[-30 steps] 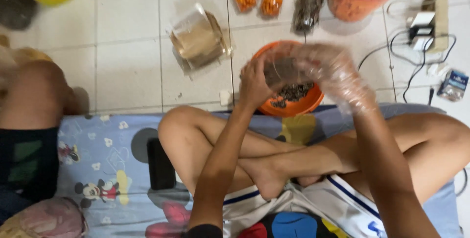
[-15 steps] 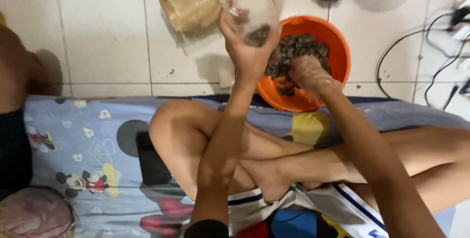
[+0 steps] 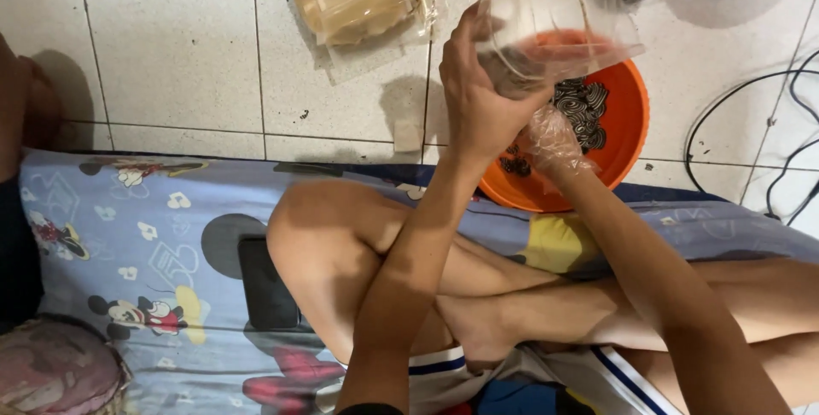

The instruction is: Manually filling plastic bags with small cookies from a bowl while sitting on the floor.

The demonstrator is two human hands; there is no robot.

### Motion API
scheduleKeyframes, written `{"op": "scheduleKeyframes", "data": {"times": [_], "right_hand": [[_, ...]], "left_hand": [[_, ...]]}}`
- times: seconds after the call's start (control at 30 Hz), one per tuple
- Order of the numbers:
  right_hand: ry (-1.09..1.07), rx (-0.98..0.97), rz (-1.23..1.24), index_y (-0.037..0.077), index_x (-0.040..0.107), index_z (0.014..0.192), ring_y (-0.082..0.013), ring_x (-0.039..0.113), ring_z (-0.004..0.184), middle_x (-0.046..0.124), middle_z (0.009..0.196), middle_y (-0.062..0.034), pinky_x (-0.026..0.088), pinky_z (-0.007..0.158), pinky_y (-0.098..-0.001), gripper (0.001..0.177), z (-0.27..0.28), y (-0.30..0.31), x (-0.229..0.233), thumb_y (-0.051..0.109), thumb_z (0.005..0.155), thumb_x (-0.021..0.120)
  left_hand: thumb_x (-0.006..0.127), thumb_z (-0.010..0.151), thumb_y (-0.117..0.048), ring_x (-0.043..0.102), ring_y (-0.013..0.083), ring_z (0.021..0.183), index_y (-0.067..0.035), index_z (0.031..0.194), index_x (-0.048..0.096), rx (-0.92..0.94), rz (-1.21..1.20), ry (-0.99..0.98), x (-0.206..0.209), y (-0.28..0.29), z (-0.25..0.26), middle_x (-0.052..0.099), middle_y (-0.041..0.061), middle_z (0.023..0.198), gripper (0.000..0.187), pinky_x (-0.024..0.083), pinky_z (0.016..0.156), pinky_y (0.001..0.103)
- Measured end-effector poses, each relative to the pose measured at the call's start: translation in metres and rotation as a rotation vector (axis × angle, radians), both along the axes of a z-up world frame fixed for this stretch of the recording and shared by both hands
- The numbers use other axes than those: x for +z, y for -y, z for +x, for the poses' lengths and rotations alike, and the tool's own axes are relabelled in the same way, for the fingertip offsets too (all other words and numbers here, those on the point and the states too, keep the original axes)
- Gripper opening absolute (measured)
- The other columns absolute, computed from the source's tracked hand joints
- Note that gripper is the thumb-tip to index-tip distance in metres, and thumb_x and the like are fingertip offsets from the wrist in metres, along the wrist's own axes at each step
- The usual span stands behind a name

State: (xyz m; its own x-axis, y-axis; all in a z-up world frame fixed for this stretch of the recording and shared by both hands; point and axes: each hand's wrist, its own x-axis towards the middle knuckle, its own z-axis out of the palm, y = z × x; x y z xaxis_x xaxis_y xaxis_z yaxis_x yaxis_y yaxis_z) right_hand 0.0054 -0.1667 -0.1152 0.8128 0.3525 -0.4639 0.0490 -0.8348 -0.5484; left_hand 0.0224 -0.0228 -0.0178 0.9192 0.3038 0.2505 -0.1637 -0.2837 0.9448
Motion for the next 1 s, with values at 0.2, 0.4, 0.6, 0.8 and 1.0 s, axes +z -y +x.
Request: {"op": "scheduleKeyframes", "data": {"times": [0.2,0.4,0.6,0.8,1.0], "right_hand": [[-0.203,-0.142,0.206,0.002,0.057,0.097,-0.0217,0.057,0.079,0.056,0.088,-0.0123,0.053,0.071,-0.0292,0.015,-0.002,-0.029,0.027,0.012,0.089,0.048],[-0.391,-0.285,0.407,0.007,0.057,0.090,-0.0133,0.055,0.076,0.054,0.084,-0.0067,0.053,0.071,-0.0216,0.018,-0.008,-0.044,0.063,0.016,0.097,0.042],[0.393,0.355,0.058,0.005,0.065,0.092,-0.0266,0.060,0.062,0.064,0.075,-0.0101,0.048,0.058,-0.0368,0.014,-0.007,0.006,-0.016,0.007,0.079,0.060],[-0.231,-0.323,0.007,0.007,0.069,0.094,-0.0103,0.060,0.058,0.069,0.085,-0.0068,0.055,0.054,-0.0161,0.010,-0.013,-0.025,0.129,0.011,0.090,0.061],[-0.032,-0.337,0.300,0.010,0.068,0.100,-0.0113,0.049,0.054,0.069,0.085,-0.0062,0.036,0.042,-0.0217,0.016,-0.014,0.026,0.163,0.012,0.093,0.054]], "left_hand": [[0.089,0.058,-0.022,0.052,0.0150,0.111,-0.010,0.137,0.027,0.056,0.039,0.020,0.007,0.001,0.001,0.053,0.001,0.118,0.101,0.043,0.108,0.032],[0.088,0.059,-0.016,0.052,0.0129,0.107,-0.008,0.139,0.022,0.044,-0.011,0.040,-0.004,0.004,0.003,0.053,0.005,0.119,0.104,0.055,0.090,0.021],[0.082,0.066,-0.020,0.054,0.0143,0.101,-0.009,0.136,0.027,0.106,0.167,0.158,0.002,-0.006,0.001,0.056,0.004,0.111,0.090,0.045,0.097,0.026],[0.091,0.054,-0.029,0.054,0.0148,0.105,-0.010,0.133,0.030,0.046,0.284,0.069,0.002,-0.012,-0.006,0.058,0.003,0.112,0.101,0.041,0.095,0.027],[0.084,0.065,-0.034,0.050,0.0198,0.114,-0.014,0.135,0.030,-0.071,0.483,-0.010,0.011,-0.020,-0.029,0.055,0.000,0.115,0.091,0.034,0.103,0.042]]}}
